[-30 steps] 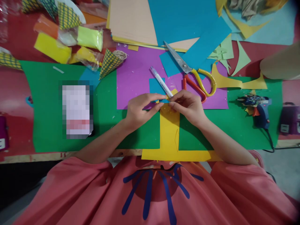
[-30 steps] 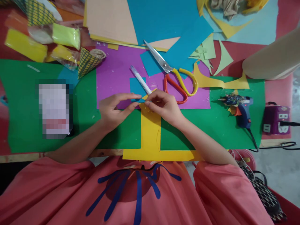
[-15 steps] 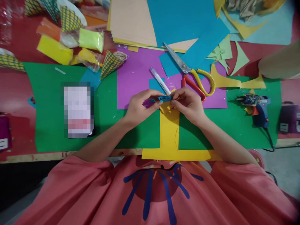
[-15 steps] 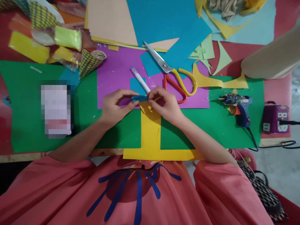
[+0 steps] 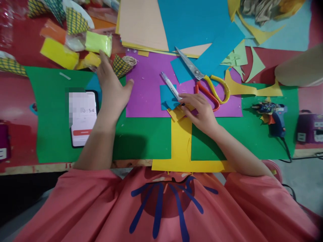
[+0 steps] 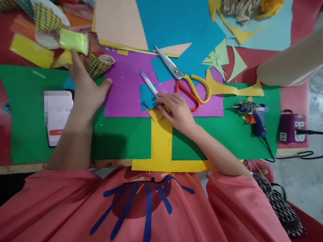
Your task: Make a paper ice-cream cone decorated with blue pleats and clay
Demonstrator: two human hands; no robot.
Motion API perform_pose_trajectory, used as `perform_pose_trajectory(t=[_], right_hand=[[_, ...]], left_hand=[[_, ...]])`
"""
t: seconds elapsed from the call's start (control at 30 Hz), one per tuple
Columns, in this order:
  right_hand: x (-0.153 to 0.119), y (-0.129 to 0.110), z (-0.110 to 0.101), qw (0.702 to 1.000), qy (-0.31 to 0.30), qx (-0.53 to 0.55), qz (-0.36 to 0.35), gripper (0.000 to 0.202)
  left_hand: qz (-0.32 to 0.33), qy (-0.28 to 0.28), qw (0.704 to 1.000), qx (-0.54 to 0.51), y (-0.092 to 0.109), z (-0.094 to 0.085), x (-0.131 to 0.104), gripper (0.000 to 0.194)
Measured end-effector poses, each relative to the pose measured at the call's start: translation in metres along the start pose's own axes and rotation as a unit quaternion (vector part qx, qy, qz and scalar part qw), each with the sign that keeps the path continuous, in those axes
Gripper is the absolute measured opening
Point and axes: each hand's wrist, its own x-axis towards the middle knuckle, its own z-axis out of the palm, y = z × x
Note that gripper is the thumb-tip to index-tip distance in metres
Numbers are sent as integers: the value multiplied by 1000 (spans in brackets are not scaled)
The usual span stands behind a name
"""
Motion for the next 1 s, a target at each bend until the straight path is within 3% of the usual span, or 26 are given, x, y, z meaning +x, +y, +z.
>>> perform_pose_trajectory(t=[0.17,0.33,0.47,0.6,0.73,0.83,1.0], right_hand=[[0,-2,0,999,38,9,9,18],[0,-4,-1,998,51,35,18,18],[-3,-6,-2,995,62,63,39,30],[-6,-10,-3,995,66,72,36,43],[-6,-16,-2,996,67,45,36,24],[-5,-19,-2,991,97,83,50,10],[-4,-21,-1,977,155,139,53,5]], left_hand=[[20,-52,998,8,21,-4,-6,52],[74,-104,989,-73,60,-17,-11,47],[132,-177,945,-242,94,-18,-27,49],[174,-254,919,-247,118,-15,-44,52],[206,-268,915,-222,125,-14,-52,51],[209,-259,916,-223,124,-12,-52,53],[233,-249,904,-256,119,-9,-54,58]])
